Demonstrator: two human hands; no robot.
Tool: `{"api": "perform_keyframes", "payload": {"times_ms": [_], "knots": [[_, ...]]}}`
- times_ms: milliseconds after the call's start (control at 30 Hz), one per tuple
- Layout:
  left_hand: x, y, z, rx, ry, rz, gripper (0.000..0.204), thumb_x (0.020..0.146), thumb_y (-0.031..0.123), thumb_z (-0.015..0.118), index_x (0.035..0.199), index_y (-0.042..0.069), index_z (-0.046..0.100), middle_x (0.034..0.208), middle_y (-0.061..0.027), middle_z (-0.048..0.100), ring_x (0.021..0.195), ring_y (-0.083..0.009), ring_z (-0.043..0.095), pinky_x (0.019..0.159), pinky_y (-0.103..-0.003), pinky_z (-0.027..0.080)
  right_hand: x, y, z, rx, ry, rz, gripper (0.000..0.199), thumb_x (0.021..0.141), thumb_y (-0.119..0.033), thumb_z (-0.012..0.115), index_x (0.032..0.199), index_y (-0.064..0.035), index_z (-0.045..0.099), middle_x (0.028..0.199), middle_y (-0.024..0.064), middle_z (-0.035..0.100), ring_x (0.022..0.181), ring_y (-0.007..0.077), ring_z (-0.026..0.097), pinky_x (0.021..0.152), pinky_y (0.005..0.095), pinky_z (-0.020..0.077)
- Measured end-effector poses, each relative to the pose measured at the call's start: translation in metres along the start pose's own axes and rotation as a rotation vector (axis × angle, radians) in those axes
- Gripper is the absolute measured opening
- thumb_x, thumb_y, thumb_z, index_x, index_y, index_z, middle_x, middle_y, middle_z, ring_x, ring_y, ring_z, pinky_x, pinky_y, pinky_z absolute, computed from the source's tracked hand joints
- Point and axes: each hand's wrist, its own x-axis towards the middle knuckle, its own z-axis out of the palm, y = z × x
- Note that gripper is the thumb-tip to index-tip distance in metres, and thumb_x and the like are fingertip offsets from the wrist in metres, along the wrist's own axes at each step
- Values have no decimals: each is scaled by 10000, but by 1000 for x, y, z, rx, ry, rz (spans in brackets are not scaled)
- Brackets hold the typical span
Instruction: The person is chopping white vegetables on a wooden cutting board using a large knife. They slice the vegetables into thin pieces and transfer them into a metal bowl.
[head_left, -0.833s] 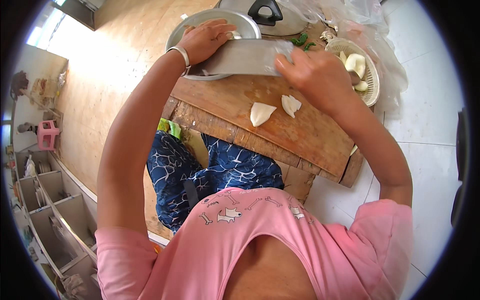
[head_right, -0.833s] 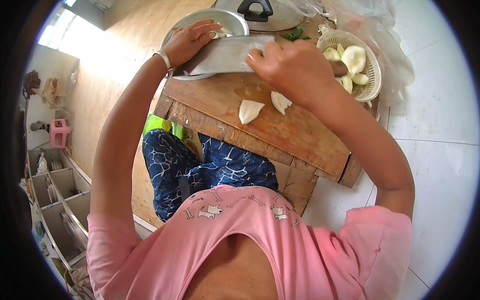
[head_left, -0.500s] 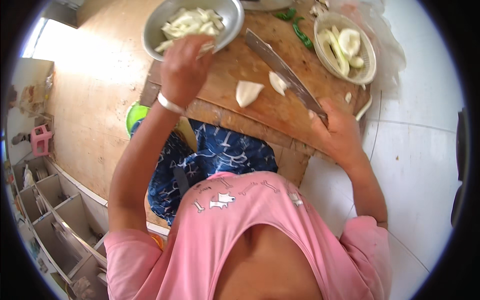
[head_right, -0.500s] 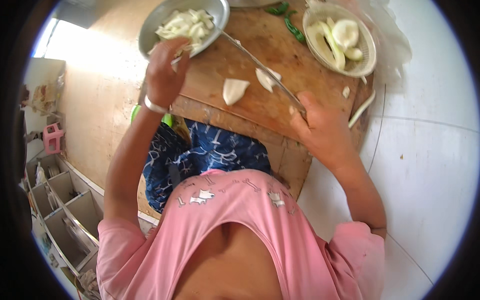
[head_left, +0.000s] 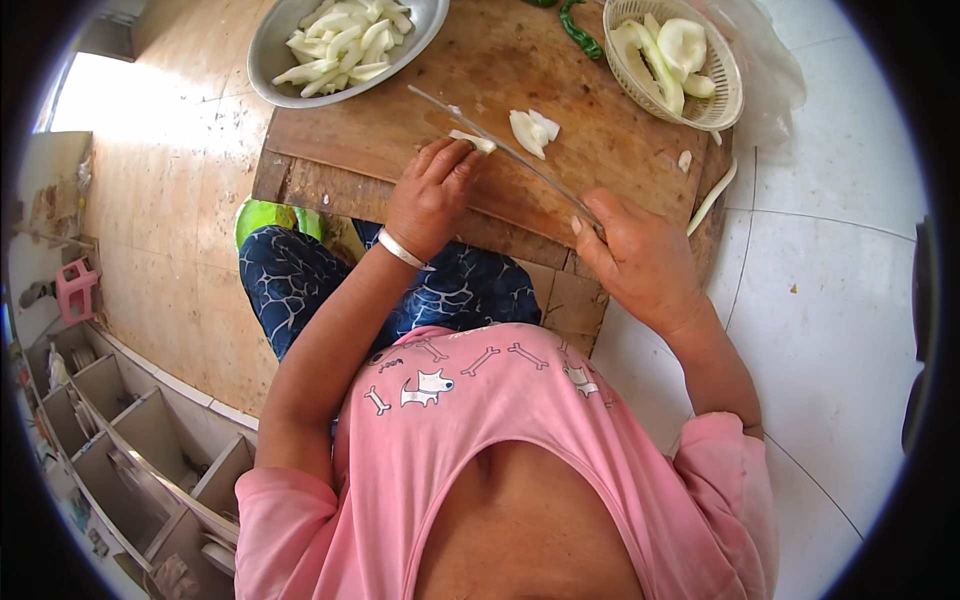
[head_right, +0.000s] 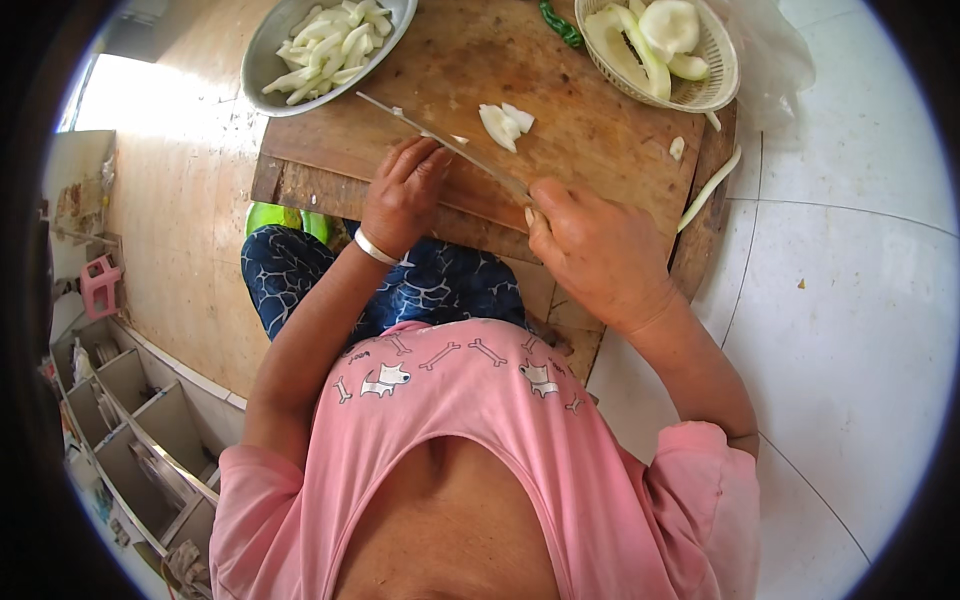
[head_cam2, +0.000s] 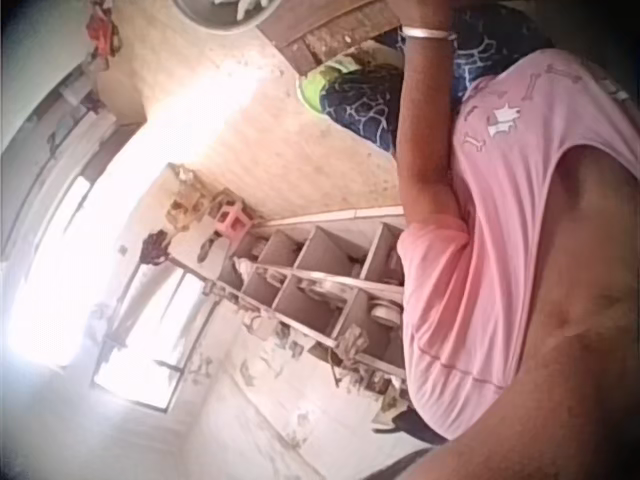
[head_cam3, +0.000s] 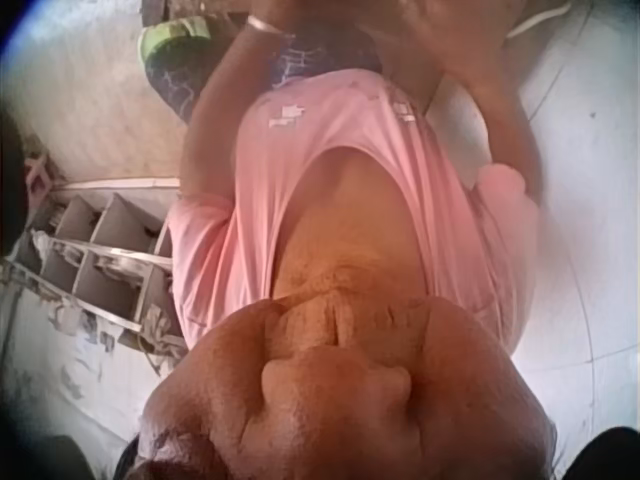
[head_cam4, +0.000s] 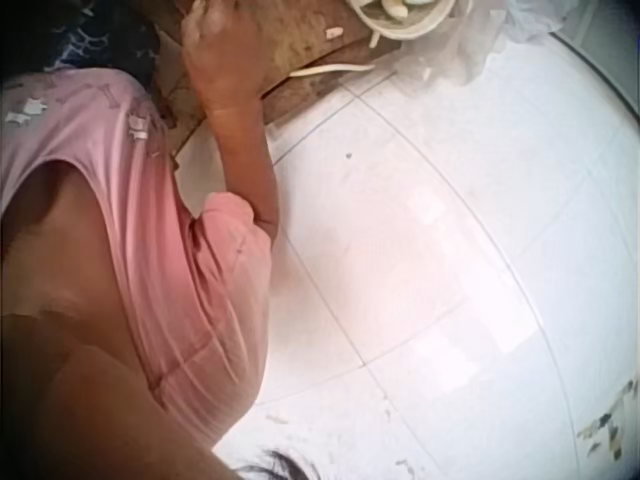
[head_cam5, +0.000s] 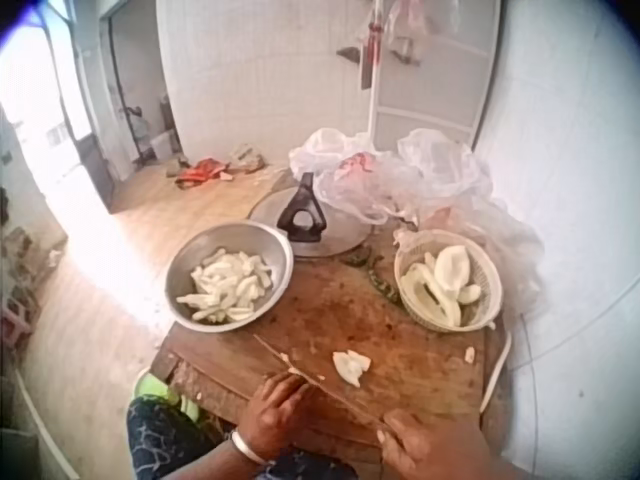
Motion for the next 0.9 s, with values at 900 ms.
{"api": "perform_keyframes", "payload": {"times_ms": [900], "knots": [[-5,-11,-5,-43,-3,42,292,804,71,657,1092,26,667,1149,-122,625,1117,-332,584,948,-413,509,25,-8,3,-71,-137,-24,161,913,-184,557,1016,-61,558,767,150,663,694,376,655,603,486,506]]}}
